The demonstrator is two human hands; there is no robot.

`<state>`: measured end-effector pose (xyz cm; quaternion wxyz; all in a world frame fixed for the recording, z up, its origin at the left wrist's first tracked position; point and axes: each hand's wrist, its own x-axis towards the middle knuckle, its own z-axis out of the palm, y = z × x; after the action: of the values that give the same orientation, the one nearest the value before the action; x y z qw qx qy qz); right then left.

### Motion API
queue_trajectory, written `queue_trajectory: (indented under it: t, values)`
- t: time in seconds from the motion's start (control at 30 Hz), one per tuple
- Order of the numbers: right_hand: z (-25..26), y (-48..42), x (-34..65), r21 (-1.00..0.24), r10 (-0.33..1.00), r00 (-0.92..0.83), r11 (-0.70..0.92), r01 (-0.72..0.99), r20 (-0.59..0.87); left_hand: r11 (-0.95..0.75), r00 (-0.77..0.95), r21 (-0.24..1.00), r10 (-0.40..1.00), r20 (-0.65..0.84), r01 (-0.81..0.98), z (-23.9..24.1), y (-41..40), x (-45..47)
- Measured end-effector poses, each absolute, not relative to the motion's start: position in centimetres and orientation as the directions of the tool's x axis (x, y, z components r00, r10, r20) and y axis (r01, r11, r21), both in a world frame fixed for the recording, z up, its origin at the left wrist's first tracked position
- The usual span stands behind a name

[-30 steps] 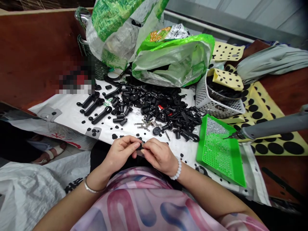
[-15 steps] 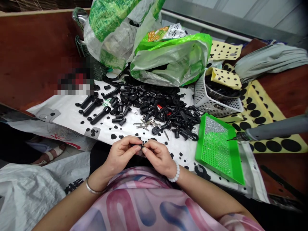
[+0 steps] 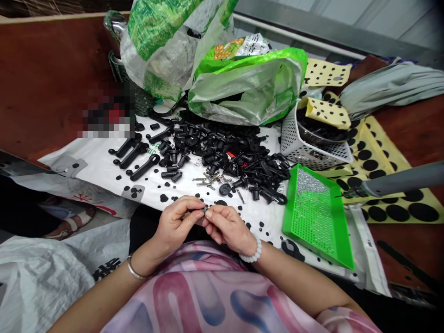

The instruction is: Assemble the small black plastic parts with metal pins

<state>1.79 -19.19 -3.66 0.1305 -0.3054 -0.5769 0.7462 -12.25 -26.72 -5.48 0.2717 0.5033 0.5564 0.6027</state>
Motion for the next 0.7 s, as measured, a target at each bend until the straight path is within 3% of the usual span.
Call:
queue_trajectory:
  t: [0.07, 0.17, 0.27, 0.33, 0.37, 0.43, 0.53, 0.7]
  values:
    - [-3.71, -19.23, 1.80, -0.960, 0.561, -0.783, -0.222, 0.171, -0.269, -0.226, -0.358, 0.945, 0.884, 0.301, 0.237, -5.59, -26.64, -12.28]
    - [-3.79, -19.12, 2.01, -0.950, 0.623, -0.782, 0.253, 0.181, 0.017, -0.167, -0.384, 0.981, 0.903, 0.193, 0.102, -5.72, -26.55, -12.16]
    - [-4.01, -18.86, 2.26, -0.623, 0.478, -0.815, 0.758, 0.195, 0.327, -0.076, -0.383, 0.996, 0.922, 0.053, -0.045, -5.68, -26.43, -12.11]
    - [-4.16, -18.71, 2.32, -0.433, 0.383, -0.840, 0.878, 0.202, 0.385, -0.015, -0.376, 0.996, 0.927, -0.018, -0.084, -5.53, -26.33, -12.17]
    - [-4.20, -18.66, 2.31, -0.393, 0.363, -0.845, 0.897, 0.203, 0.393, 0.007, -0.374, 0.996, 0.926, -0.040, -0.089, -5.44, -26.29, -12.22]
    - [-4.20, -18.61, 2.21, -0.424, 0.372, -0.844, 0.884, 0.195, 0.386, 0.025, -0.376, 0.996, 0.925, -0.055, -0.085, -5.23, -26.24, -12.30]
    - [-4.05, -18.60, 1.95, -0.633, 0.454, -0.823, 0.758, 0.157, 0.341, 0.000, -0.384, 0.998, 0.923, -0.024, -0.063, -5.01, -26.31, -12.27]
    - [-3.80, -18.92, 1.74, -0.927, 0.611, -0.784, 0.348, 0.140, 0.112, -0.100, -0.414, 0.995, 0.905, 0.099, 0.018, -5.17, -26.61, -11.90]
